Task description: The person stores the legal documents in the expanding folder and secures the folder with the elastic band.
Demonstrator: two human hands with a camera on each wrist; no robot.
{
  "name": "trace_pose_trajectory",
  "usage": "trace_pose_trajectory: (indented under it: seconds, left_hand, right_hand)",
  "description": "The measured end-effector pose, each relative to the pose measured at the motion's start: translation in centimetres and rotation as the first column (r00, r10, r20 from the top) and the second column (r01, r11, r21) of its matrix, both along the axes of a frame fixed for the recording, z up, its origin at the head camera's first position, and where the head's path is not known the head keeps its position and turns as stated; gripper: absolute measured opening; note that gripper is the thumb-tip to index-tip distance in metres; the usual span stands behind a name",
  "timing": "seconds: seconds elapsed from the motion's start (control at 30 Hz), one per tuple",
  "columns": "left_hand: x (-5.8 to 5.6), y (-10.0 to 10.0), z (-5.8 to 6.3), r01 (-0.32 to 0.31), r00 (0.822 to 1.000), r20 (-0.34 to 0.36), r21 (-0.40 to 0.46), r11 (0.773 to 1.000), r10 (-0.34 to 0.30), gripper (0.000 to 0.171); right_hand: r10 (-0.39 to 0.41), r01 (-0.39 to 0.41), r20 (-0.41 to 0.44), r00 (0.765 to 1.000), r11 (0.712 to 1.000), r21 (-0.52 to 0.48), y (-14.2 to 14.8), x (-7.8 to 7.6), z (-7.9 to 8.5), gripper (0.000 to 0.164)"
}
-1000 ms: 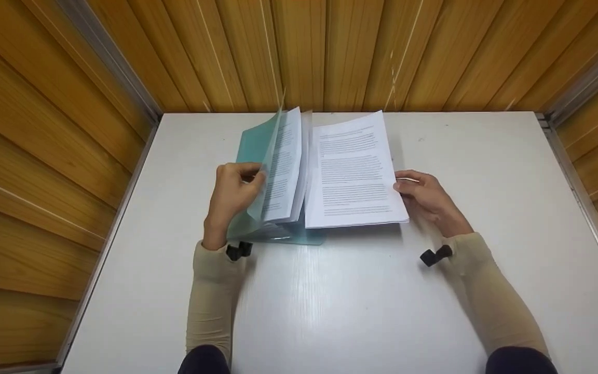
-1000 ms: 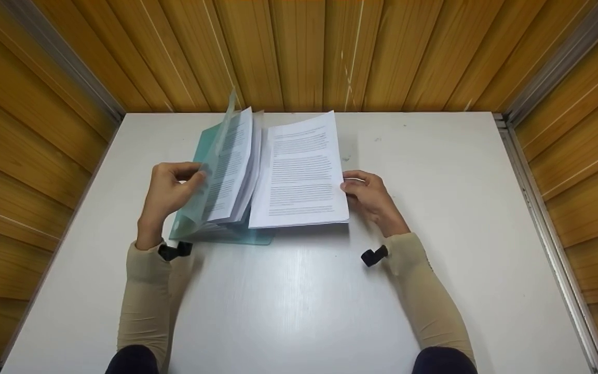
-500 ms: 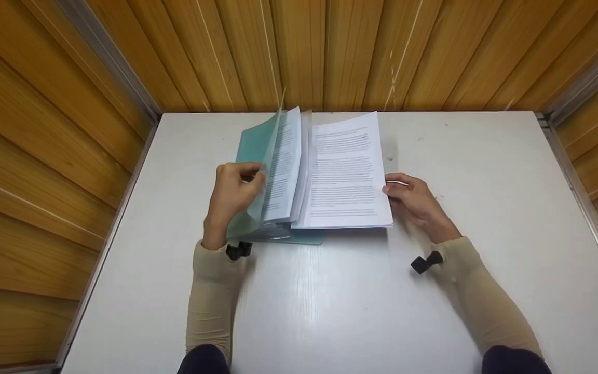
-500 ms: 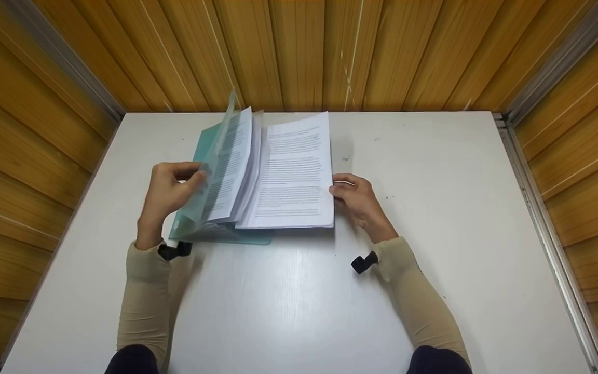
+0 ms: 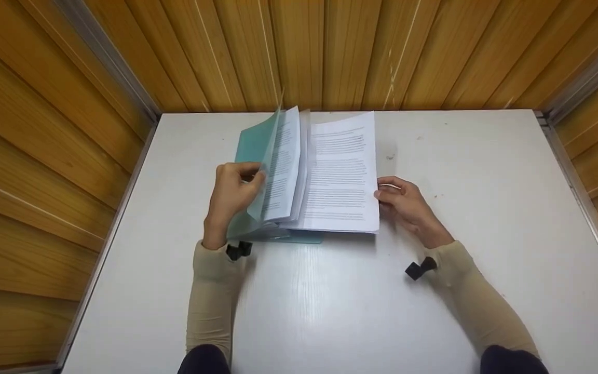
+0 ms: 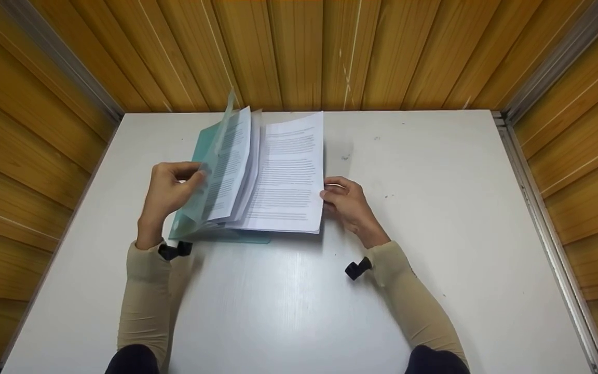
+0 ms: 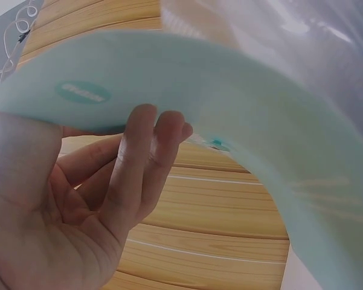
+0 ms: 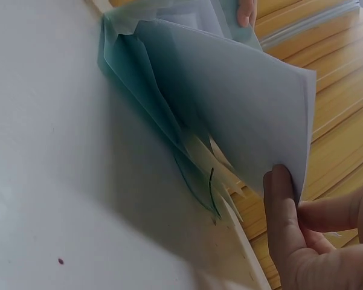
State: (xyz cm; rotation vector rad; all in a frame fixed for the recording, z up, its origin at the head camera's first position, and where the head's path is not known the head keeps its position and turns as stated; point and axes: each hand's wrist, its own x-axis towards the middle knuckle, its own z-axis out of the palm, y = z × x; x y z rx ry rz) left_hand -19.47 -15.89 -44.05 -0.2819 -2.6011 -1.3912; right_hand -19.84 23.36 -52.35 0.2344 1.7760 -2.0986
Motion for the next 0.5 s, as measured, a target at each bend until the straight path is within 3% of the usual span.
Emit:
trace_pose_trajectory:
  seconds: [0.5]
  left_hand:
    - [-0.02, 0.21, 0.01, -0.007, 1.0, 0.022, -0.005, 1.0, 0.007, 0.026]
  right_hand:
    - [0.019, -0.019, 0.009, 1.0, 0.999, 0.043, -1.01, 0.62, 0.55, 0.039]
